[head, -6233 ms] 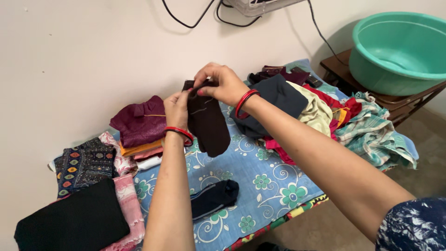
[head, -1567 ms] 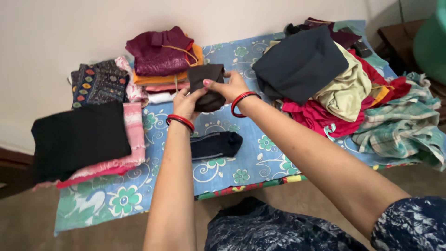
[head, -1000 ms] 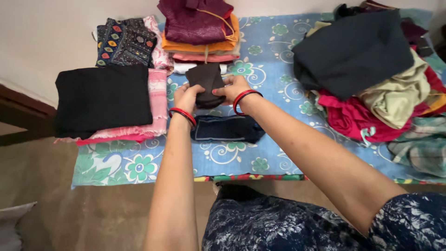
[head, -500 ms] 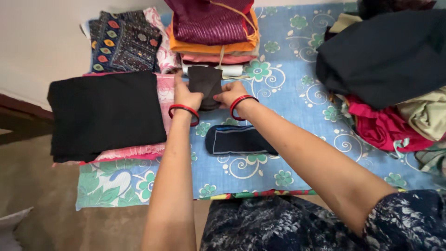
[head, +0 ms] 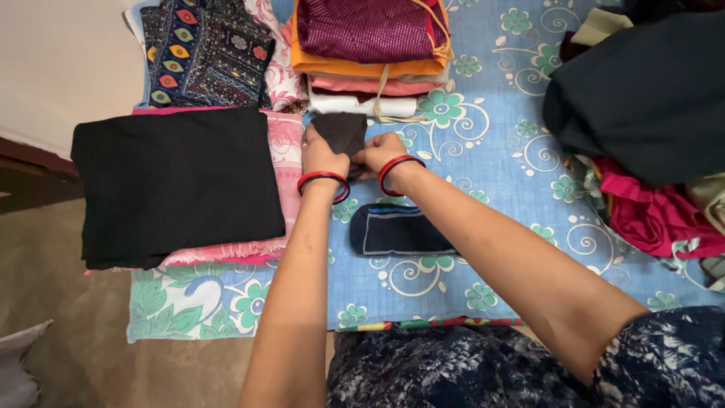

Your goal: The person folds a pair of dark socks and a pair of dark blue socks on a floral-patterned table, then folds a pair of black trousers and a pair of beige trousers. Each item is smoothed and placed into a neat stack.

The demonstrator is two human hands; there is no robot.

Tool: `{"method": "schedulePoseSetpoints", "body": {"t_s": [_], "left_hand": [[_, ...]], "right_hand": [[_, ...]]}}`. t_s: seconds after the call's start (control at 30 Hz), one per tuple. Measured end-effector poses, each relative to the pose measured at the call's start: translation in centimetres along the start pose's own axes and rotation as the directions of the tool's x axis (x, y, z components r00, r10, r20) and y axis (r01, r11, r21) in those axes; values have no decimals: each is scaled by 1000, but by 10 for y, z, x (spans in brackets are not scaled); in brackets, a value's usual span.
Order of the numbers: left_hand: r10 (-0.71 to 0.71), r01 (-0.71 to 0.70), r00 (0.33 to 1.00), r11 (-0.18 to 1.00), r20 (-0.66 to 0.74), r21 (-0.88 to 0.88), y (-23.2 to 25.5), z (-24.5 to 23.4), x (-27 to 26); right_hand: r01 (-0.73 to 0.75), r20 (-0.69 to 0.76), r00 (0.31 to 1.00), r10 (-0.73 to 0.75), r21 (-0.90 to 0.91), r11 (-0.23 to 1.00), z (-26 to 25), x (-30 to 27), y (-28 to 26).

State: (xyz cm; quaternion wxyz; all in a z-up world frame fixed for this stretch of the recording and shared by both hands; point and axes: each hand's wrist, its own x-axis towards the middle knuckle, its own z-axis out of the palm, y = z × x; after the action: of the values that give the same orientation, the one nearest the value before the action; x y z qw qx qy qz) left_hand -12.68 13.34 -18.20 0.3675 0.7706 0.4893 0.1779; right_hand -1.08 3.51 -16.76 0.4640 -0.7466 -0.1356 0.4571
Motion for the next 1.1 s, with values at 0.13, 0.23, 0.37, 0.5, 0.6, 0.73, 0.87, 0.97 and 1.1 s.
{"method": "schedulePoseSetpoints", "body": {"t_s": [0.13,0.23,0.37,0.5,0.6,0.73,0.87,0.97,1.1], "left_hand": [[-33,33,999,999,-1,20,21,-10,-13],[-42,40,999,993,16,111,39,-15,-31],[196,-185,981,927,0,327,43,-7,-39],[187,-210,977,933,103,294,23,11,-38],[144,-192,974,936,176,295,3,20,-43],[107,-176,971,924,214,339,-5,18,-47],[57,-134,970,936,237,324,7,12,-50],[74,-146,972,934,221,327,11,7,-55],[56,-124,977,933,206,337,17,5,-57]], "right_hand": [[-85,21,996,85,-24,996,-2,-17,-11],[-51,-38,998,41,-321,946,-4,-31,-23],[376,-32,849,-527,-665,645,-5,-40,-32],[713,327,519,-790,-675,190,-11,-41,-29],[765,513,515,-687,-637,98,-9,-34,-18],[623,475,756,-451,-733,273,1,-27,1],[591,494,751,-438,-798,114,2,-19,12],[608,510,721,-470,-790,77,2,-16,18],[615,522,726,-448,-784,83,-2,-15,14]]}}
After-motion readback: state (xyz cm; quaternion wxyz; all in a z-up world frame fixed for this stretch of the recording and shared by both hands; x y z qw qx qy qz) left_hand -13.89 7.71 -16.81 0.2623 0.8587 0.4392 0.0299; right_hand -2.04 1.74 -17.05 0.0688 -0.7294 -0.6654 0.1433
